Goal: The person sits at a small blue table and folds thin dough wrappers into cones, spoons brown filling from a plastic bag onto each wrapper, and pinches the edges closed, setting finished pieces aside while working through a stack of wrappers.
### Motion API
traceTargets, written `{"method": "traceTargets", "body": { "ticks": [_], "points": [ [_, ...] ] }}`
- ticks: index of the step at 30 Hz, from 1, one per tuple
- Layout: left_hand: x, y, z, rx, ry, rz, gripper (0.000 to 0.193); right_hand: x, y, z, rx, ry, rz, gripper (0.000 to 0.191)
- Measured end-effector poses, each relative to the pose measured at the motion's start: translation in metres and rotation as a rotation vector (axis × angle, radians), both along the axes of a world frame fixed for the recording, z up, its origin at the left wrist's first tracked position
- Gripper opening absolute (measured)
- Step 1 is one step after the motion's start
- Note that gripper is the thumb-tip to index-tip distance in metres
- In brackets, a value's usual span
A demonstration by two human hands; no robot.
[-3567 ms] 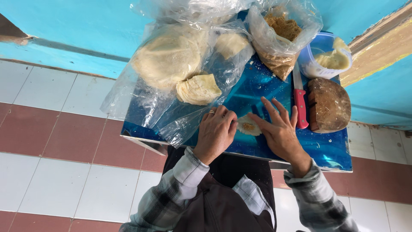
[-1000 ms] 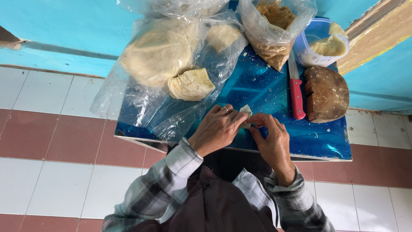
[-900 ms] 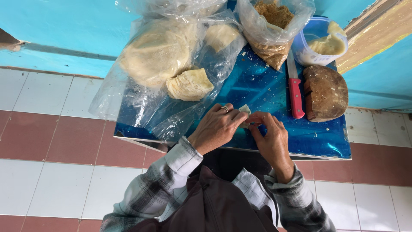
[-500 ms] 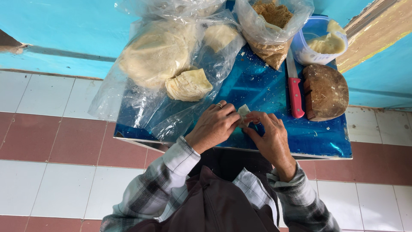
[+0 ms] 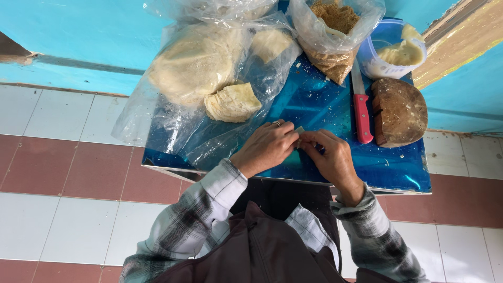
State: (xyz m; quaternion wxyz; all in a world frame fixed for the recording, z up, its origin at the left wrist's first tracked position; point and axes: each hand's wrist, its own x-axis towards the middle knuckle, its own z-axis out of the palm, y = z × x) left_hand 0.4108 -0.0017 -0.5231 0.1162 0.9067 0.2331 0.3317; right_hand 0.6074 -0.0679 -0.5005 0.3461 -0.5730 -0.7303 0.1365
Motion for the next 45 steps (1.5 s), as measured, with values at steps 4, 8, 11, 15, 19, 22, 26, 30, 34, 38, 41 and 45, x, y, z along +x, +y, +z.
{"method": "traceTargets", "body": {
  "ticks": [4, 8, 11, 15, 19, 22, 26, 30, 34, 38, 41, 45],
  "points": [
    [0.002, 0.004, -0.004, -0.089, 0.001, 0.012, 0.011, 0.000, 0.002, -0.006, 0.004, 0.052, -0.017, 0.022],
    [0.004, 0.007, -0.008, -0.165, 0.009, 0.032, 0.009, 0.000, 0.000, -0.008, 0.030, -0.018, 0.002, 0.021],
    [0.008, 0.008, -0.008, -0.230, -0.003, 0.060, 0.010, 0.003, 0.001, -0.010, 0.000, -0.044, 0.025, 0.021],
    [0.011, 0.005, -0.006, -0.292, -0.117, 0.078, 0.017, 0.010, 0.013, -0.012, -0.099, 0.011, 0.000, 0.015],
    [0.015, 0.003, -0.002, -0.296, -0.216, 0.054, 0.020, 0.014, 0.029, -0.009, -0.230, 0.084, 0.030, 0.016],
    [0.014, 0.003, 0.001, -0.357, -0.229, 0.035, 0.018, 0.011, 0.026, -0.001, -0.339, 0.094, -0.060, 0.017],
    [0.006, 0.001, 0.003, -0.306, -0.211, -0.025, 0.019, -0.005, 0.003, 0.009, 0.023, -0.092, 0.005, 0.016],
    [0.002, 0.003, 0.005, -0.321, -0.275, -0.058, 0.027, -0.014, -0.005, 0.016, 0.105, -0.187, 0.007, 0.017],
    [0.002, 0.007, 0.006, -0.459, -0.276, -0.070, 0.024, -0.013, -0.003, 0.011, 0.149, -0.194, 0.037, 0.013],
    [0.002, 0.002, 0.003, -0.373, -0.234, -0.036, 0.021, -0.002, 0.008, -0.002, 0.052, -0.073, 0.032, 0.011],
    [0.006, -0.001, 0.001, -0.345, -0.159, 0.025, 0.017, 0.009, 0.025, -0.008, -0.131, 0.014, 0.020, 0.013],
    [0.011, 0.002, 0.001, -0.335, -0.107, 0.077, 0.012, 0.013, 0.030, -0.005, -0.336, 0.133, -0.045, 0.014]
  ]
}}
